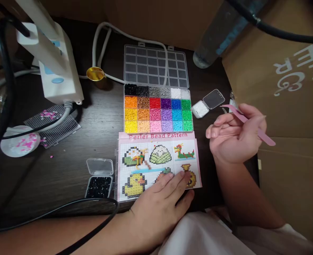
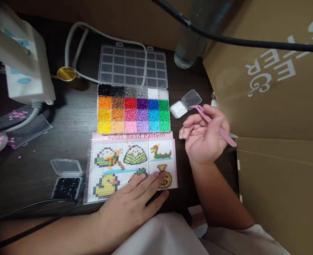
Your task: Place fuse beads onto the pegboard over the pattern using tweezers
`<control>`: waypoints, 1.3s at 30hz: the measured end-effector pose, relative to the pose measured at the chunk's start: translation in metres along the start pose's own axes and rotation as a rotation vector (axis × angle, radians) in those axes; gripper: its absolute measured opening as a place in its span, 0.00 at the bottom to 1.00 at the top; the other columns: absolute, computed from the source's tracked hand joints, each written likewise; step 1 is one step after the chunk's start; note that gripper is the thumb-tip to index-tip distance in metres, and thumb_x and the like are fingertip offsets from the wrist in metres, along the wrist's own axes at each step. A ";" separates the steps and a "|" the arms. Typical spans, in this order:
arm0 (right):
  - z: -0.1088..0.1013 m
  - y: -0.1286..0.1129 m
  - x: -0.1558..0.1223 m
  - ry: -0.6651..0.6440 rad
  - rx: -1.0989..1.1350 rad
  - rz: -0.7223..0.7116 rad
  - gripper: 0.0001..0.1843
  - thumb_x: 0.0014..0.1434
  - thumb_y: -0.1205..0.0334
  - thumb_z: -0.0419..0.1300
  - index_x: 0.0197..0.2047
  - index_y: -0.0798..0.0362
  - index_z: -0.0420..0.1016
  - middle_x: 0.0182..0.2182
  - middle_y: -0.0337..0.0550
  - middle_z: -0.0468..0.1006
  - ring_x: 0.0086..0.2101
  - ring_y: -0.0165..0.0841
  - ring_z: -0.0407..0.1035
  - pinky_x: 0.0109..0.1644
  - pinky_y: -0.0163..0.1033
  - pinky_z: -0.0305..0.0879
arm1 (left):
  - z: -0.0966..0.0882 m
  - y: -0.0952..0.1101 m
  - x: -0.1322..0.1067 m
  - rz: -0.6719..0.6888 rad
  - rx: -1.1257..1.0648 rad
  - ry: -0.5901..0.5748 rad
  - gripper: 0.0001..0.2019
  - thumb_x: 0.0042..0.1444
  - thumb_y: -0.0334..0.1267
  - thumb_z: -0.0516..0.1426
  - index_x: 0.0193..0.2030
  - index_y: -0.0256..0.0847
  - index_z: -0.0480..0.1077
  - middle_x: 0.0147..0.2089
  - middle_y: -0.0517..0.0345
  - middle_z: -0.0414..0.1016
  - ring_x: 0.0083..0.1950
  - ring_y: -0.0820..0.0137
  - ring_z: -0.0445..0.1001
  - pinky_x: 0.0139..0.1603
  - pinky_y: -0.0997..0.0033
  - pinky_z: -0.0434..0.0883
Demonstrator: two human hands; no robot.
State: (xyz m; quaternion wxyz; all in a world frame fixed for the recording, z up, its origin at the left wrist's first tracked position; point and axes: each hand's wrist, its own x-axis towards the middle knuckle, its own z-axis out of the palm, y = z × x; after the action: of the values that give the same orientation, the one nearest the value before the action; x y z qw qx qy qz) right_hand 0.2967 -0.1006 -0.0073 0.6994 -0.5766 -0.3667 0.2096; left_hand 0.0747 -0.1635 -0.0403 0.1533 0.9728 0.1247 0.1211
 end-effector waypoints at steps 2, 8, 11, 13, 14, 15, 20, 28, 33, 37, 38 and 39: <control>-0.002 0.000 -0.001 0.012 -0.059 -0.049 0.15 0.66 0.44 0.49 0.44 0.39 0.71 0.25 0.39 0.71 0.16 0.30 0.61 0.20 0.37 0.60 | 0.001 0.000 0.000 -0.003 -0.002 0.001 0.22 0.63 0.39 0.53 0.63 0.40 0.63 0.72 0.41 0.54 0.70 0.56 0.59 0.67 0.55 0.55; -0.006 -0.003 0.007 -0.011 0.105 0.051 0.17 0.64 0.41 0.53 0.39 0.41 0.77 0.18 0.36 0.64 0.15 0.27 0.54 0.18 0.34 0.55 | -0.001 -0.003 0.002 0.025 -0.012 -0.009 0.23 0.63 0.42 0.54 0.64 0.38 0.62 0.71 0.38 0.54 0.71 0.54 0.56 0.68 0.55 0.53; -0.004 -0.005 0.010 0.028 0.174 0.127 0.25 0.62 0.37 0.52 0.33 0.47 0.79 0.14 0.35 0.59 0.14 0.26 0.50 0.16 0.34 0.52 | -0.001 -0.006 0.002 0.042 -0.025 -0.027 0.26 0.62 0.43 0.55 0.65 0.38 0.61 0.72 0.37 0.52 0.72 0.52 0.54 0.68 0.53 0.51; -0.002 -0.006 0.011 0.061 0.173 0.167 0.31 0.63 0.35 0.48 0.27 0.49 0.79 0.12 0.35 0.57 0.13 0.26 0.49 0.16 0.34 0.50 | -0.002 -0.008 0.002 0.050 -0.026 -0.037 0.25 0.62 0.43 0.54 0.65 0.38 0.61 0.72 0.37 0.52 0.72 0.52 0.55 0.68 0.54 0.51; -0.002 -0.006 0.012 0.070 0.163 0.183 0.33 0.63 0.35 0.47 0.26 0.50 0.79 0.12 0.36 0.56 0.13 0.25 0.49 0.15 0.34 0.50 | -0.002 -0.009 0.003 0.052 -0.023 -0.037 0.24 0.63 0.43 0.54 0.65 0.39 0.61 0.72 0.37 0.53 0.71 0.53 0.55 0.68 0.54 0.52; -0.001 -0.005 0.013 0.071 0.148 0.197 0.34 0.63 0.34 0.46 0.25 0.50 0.78 0.11 0.36 0.56 0.13 0.25 0.49 0.15 0.34 0.49 | -0.003 -0.010 0.003 0.051 -0.019 -0.036 0.23 0.63 0.42 0.53 0.64 0.39 0.62 0.72 0.38 0.53 0.71 0.54 0.56 0.67 0.54 0.52; -0.002 -0.004 0.014 0.055 0.072 0.241 0.36 0.57 0.26 0.46 0.26 0.49 0.75 0.11 0.32 0.50 0.11 0.23 0.48 0.14 0.32 0.46 | -0.009 -0.009 0.005 0.049 -0.019 -0.048 0.21 0.65 0.40 0.50 0.64 0.40 0.63 0.71 0.41 0.55 0.71 0.55 0.56 0.67 0.55 0.53; 0.004 0.005 0.018 0.123 0.067 0.162 0.36 0.63 0.32 0.43 0.27 0.53 0.76 0.10 0.32 0.56 0.11 0.23 0.50 0.12 0.31 0.48 | -0.010 -0.007 0.005 0.043 0.024 -0.069 0.20 0.66 0.39 0.49 0.64 0.41 0.62 0.72 0.42 0.54 0.71 0.56 0.56 0.68 0.55 0.51; 0.004 0.011 0.019 0.065 0.078 0.183 0.27 0.62 0.36 0.53 0.30 0.53 0.74 0.13 0.32 0.63 0.10 0.21 0.51 0.12 0.30 0.50 | -0.010 -0.005 0.005 0.045 0.020 -0.072 0.20 0.66 0.39 0.49 0.64 0.41 0.63 0.72 0.42 0.54 0.71 0.57 0.55 0.68 0.55 0.50; 0.000 0.013 0.022 -0.004 0.135 0.286 0.26 0.59 0.35 0.55 0.32 0.52 0.73 0.15 0.31 0.63 0.11 0.21 0.50 0.12 0.30 0.49 | -0.007 -0.004 0.004 0.026 0.031 -0.053 0.20 0.66 0.40 0.50 0.64 0.42 0.63 0.71 0.42 0.55 0.71 0.57 0.56 0.68 0.54 0.50; -0.002 0.014 0.023 -0.021 0.159 0.312 0.26 0.59 0.35 0.55 0.32 0.51 0.73 0.15 0.31 0.63 0.11 0.21 0.50 0.12 0.30 0.48 | -0.006 -0.003 0.004 0.024 0.034 -0.048 0.21 0.66 0.40 0.50 0.64 0.42 0.63 0.71 0.42 0.55 0.71 0.57 0.56 0.68 0.54 0.51; -0.004 0.014 0.025 -0.038 0.186 0.338 0.25 0.59 0.35 0.55 0.32 0.51 0.73 0.15 0.31 0.62 0.11 0.21 0.50 0.12 0.31 0.48 | -0.005 -0.003 0.004 0.024 0.038 -0.043 0.21 0.65 0.41 0.50 0.64 0.42 0.63 0.71 0.41 0.56 0.71 0.56 0.56 0.67 0.54 0.51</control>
State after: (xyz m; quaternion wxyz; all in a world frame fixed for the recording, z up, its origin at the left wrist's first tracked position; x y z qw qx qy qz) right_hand 0.3172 -0.0816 -0.0144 0.6975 -0.5588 -0.2569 0.3677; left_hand 0.0767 -0.1583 -0.0356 0.1361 0.9793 0.1121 0.0997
